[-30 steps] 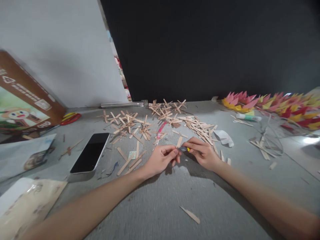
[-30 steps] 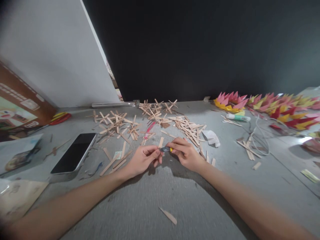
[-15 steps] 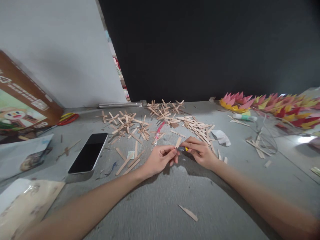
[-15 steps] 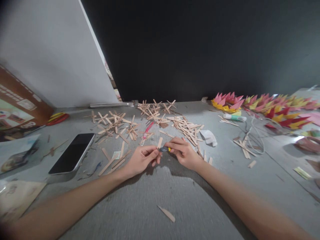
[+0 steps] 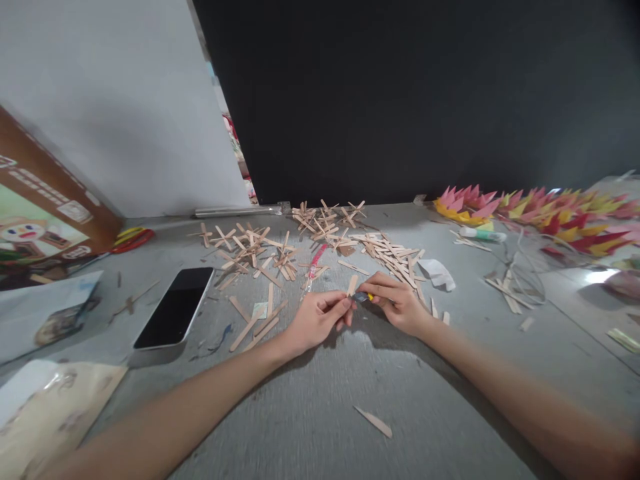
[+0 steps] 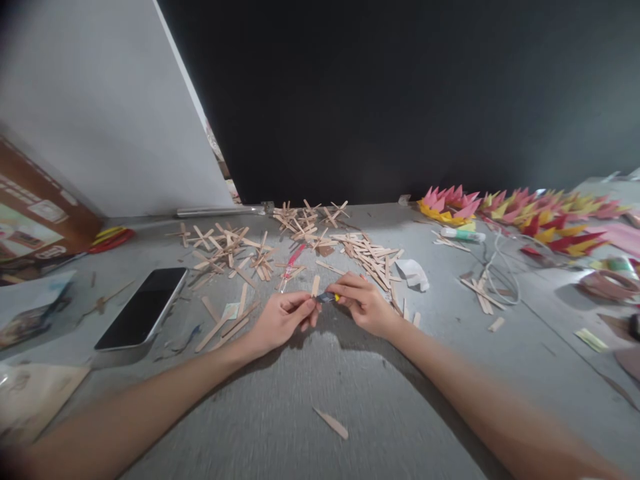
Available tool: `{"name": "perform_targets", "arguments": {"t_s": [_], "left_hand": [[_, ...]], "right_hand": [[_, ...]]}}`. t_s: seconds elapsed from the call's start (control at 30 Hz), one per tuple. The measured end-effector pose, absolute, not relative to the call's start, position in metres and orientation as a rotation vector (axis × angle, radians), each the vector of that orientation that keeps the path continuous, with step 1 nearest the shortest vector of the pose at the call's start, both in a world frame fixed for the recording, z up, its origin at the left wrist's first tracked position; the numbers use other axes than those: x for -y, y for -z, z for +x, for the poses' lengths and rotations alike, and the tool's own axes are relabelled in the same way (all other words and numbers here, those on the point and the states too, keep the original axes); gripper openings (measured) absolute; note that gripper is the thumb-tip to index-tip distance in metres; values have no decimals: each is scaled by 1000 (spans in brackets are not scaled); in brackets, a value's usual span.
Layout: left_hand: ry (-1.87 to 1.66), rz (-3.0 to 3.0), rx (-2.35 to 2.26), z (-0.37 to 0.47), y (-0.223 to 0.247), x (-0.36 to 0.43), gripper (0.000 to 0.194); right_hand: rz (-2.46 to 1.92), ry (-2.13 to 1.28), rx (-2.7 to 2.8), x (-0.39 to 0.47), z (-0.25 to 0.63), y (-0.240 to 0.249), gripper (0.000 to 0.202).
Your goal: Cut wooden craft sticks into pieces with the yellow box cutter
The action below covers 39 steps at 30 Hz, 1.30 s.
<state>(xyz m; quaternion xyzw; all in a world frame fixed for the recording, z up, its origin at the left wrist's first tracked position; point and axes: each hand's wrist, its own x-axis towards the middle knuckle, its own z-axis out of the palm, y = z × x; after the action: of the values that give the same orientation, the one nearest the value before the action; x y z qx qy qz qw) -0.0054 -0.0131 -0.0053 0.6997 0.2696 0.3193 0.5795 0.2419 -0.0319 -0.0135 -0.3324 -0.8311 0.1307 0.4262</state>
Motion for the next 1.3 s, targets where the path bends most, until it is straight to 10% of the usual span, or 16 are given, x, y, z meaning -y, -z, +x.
{"name": "perform_targets", "arguments": {"t_s": [1.3], "left_hand": [[-1010,1331,-706,1,1,14,41]], "right_hand": [[-960,-331,2014,42,247,18,34]]}}
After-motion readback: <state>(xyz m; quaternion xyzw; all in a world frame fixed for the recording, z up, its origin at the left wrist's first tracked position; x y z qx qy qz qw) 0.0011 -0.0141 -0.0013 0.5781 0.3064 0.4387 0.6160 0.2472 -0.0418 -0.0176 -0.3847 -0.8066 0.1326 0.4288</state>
